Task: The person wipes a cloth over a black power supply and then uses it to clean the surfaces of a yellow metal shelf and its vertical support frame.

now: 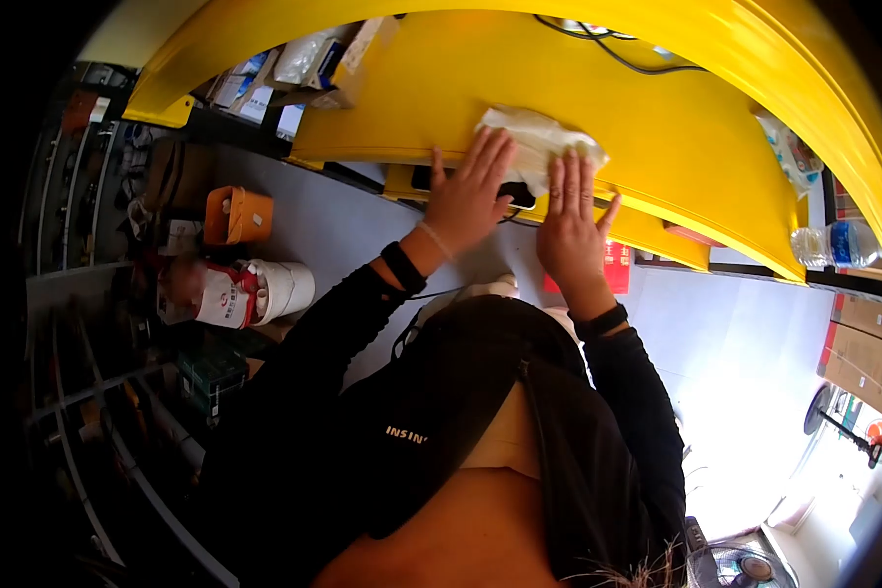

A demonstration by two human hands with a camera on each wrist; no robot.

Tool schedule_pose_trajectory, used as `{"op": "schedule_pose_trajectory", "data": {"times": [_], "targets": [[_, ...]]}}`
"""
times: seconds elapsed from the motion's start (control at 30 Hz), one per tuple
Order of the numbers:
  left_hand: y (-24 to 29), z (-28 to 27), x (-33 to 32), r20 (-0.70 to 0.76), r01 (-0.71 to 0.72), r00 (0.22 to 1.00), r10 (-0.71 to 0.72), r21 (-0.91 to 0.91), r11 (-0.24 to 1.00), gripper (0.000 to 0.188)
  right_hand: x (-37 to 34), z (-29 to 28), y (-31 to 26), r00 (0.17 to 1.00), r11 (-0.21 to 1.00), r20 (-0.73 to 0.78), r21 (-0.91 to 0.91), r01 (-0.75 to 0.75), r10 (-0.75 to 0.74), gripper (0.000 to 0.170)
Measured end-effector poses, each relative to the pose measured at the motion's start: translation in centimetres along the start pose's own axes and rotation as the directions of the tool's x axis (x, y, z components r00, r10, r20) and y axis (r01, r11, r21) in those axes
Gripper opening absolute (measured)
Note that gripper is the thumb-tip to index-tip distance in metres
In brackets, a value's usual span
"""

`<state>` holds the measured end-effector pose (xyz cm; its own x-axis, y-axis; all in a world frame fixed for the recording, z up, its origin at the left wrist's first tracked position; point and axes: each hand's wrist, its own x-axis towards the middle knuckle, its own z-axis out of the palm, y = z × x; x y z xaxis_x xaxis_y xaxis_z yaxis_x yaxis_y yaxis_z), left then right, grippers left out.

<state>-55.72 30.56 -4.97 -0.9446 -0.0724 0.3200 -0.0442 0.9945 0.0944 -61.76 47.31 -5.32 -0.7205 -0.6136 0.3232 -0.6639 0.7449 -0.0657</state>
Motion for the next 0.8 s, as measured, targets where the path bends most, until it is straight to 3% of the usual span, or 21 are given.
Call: {"op": "schedule_pose_trajectory", "data": {"times": [0.13, 0.27, 0.43, 0.53, 0.67, 0.73, 0.8], "targets": [[-5.7, -0.8, -2.2, -0.039, 0.112, 0.993, -0.111, 0.014, 0.994, 0.074, 2.5, 0.7, -5.6, 0.988, 0.99, 0.061, 0.005, 0.143, -0.143, 0.068], [-10.5, -2.8, -4.2, -0.025, 0.272, 0.962, -0.271, 0.057, 0.961, 0.076, 4.9, 2.0, -10.8, 0.949, 0.948, 0.025, 0.059, 0.312, -0.313, 0.067], [-16.6, -3.8, -6.3, -0.061, 0.46, 0.888, -0.457, 0.167, 0.872, 0.094, 8.6, 3.1, -17.6, 0.878, 0.864, 0.016, 0.185, 0.468, -0.479, 0.066], [-19.1, -6.1, -6.1, 0.05, 0.512, 0.846, -0.532, 0.203, 0.834, 0.097, 11.3, 4.2, -21.2, 0.851, 0.783, 0.004, 0.394, 0.482, -0.526, 0.066], [-22.1, -6.3, -4.6, 0.18, 0.507, 0.81, -0.558, 0.262, 0.821, 0.097, 13.2, 4.6, -22.6, 0.843, 0.752, -0.055, 0.423, 0.505, -0.535, 0.064], [-21.8, -5.5, -4.5, 0.117, 0.533, 0.813, -0.571, 0.244, 0.81, 0.095, 12.9, 3.4, -21.4, 0.87, 0.767, -0.013, 0.465, 0.442, -0.494, 0.065], [-19.2, -5.5, -4.5, 0.081, 0.55, 0.816, -0.572, 0.193, 0.812, 0.094, 11.8, 3.8, -19.3, 0.89, 0.788, -0.074, 0.435, 0.435, -0.45, 0.067]]}}
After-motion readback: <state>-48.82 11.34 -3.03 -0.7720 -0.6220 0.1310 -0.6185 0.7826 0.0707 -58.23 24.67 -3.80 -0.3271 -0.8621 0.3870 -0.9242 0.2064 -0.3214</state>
